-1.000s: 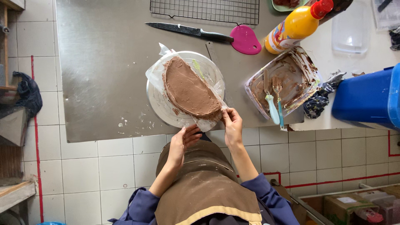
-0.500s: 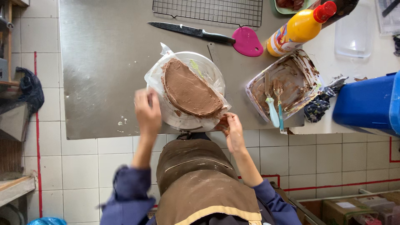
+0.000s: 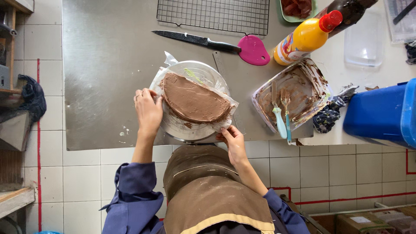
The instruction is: The person frosts a chocolate cake with light-brown icing using an offset spatula. The person repeatedly scoops frosting from a container and spreads it across the top and side of the cake on a turntable.
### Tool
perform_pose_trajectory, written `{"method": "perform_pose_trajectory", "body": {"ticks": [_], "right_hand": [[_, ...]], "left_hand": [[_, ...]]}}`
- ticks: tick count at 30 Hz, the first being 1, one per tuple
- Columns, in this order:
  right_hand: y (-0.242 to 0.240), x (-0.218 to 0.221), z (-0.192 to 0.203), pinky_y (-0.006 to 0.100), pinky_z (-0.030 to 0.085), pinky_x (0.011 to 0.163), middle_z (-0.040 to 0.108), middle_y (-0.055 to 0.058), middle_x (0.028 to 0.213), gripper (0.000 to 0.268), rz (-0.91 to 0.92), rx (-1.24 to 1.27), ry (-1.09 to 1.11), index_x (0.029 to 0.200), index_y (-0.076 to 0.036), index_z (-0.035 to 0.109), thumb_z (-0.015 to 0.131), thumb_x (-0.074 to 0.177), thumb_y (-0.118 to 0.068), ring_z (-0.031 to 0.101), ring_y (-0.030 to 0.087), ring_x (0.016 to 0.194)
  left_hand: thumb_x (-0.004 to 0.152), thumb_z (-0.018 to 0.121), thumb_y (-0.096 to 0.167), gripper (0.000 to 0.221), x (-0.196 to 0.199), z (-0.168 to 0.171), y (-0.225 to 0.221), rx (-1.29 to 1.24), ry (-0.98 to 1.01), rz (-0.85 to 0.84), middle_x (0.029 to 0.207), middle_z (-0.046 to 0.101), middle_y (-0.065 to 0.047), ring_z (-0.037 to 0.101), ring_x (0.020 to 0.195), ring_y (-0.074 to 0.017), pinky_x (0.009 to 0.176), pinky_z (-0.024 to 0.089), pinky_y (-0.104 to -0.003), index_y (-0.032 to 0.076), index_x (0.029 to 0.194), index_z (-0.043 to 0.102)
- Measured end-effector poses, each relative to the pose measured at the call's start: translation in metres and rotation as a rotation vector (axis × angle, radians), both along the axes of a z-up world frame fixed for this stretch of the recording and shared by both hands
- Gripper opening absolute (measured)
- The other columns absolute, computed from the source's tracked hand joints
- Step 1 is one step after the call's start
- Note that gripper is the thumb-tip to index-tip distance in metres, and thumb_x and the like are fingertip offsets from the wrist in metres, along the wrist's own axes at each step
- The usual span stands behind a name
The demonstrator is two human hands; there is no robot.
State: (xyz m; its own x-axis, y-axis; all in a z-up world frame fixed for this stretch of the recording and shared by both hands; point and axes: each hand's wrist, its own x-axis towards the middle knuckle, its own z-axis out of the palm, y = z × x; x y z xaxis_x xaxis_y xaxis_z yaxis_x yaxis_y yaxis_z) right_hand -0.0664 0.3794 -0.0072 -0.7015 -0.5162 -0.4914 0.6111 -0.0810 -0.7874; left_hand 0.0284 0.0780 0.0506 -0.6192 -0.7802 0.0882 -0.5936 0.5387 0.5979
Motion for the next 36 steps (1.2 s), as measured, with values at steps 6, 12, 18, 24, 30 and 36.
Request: {"method": "perform_pose_trajectory", "body": {"ticks": [6,12,18,24,30,36], "right_hand": [[-0.001,-0.008,-0.004,0.032,0.056,0.08,0.071,0.005,0.096,0.01,-0.024,-0.006,-0.002,0.103,-0.001,0.068,0.064,0.1,-0.01,0.067,0.014,0.083],[-0.002,-0.012,-0.002,0.032,0.056,0.079,0.071,0.004,0.095,0.007,-0.046,-0.012,-0.015,0.101,-0.004,0.067,0.062,0.101,-0.009,0.067,0.014,0.083],[-0.001,-0.013,-0.004,0.032,0.056,0.081,0.07,0.004,0.095,0.008,-0.066,-0.036,-0.023,0.098,-0.005,0.066,0.061,0.102,-0.009,0.066,0.013,0.084],[-0.002,-0.012,-0.006,0.033,0.056,0.081,0.071,0.005,0.093,0.01,-0.044,-0.049,-0.033,0.096,-0.006,0.065,0.059,0.102,-0.009,0.067,0.014,0.084],[-0.003,-0.011,-0.002,0.034,0.057,0.082,0.069,0.003,0.093,0.009,-0.08,-0.064,-0.022,0.098,-0.007,0.065,0.058,0.103,-0.009,0.067,0.013,0.086],[-0.005,-0.012,0.007,0.036,0.059,0.086,0.069,0.005,0.094,0.008,-0.096,-0.069,0.001,0.097,-0.005,0.063,0.058,0.103,-0.009,0.069,0.017,0.088]], "left_hand": [[0.094,0.073,0.013,0.02,0.002,0.002,0.008,0.136,-0.099,0.074,0.108,0.062,-0.015,0.06,0.107,-0.033,0.098,0.045,-0.046,0.001,0.105,0.061],[0.088,0.077,0.013,0.026,0.003,0.014,0.012,-0.003,-0.087,0.108,0.112,0.057,-0.017,0.055,0.109,-0.0344,0.096,0.043,-0.045,0.001,0.104,0.061],[0.093,0.077,0.017,0.024,-0.002,0.012,0.012,0.103,-0.204,0.195,0.112,0.062,-0.011,0.058,0.113,-0.0299,0.098,0.047,-0.044,0.004,0.106,0.062],[0.082,0.083,0.018,0.033,-0.002,0.009,0.007,0.032,-0.132,0.232,0.105,0.064,-0.014,0.062,0.102,-0.0304,0.086,0.051,-0.043,0.003,0.104,0.064],[0.091,0.078,0.016,0.015,0.012,0.004,-0.009,0.2,0.013,0.261,0.101,0.067,-0.009,0.067,0.096,-0.0253,0.088,0.052,-0.04,0.005,0.097,0.071],[0.096,0.068,0.011,0.014,0.006,0.011,0.006,0.225,0.19,0.17,0.096,0.066,-0.016,0.066,0.088,-0.0327,0.078,0.051,-0.043,0.0,0.097,0.059]]}}
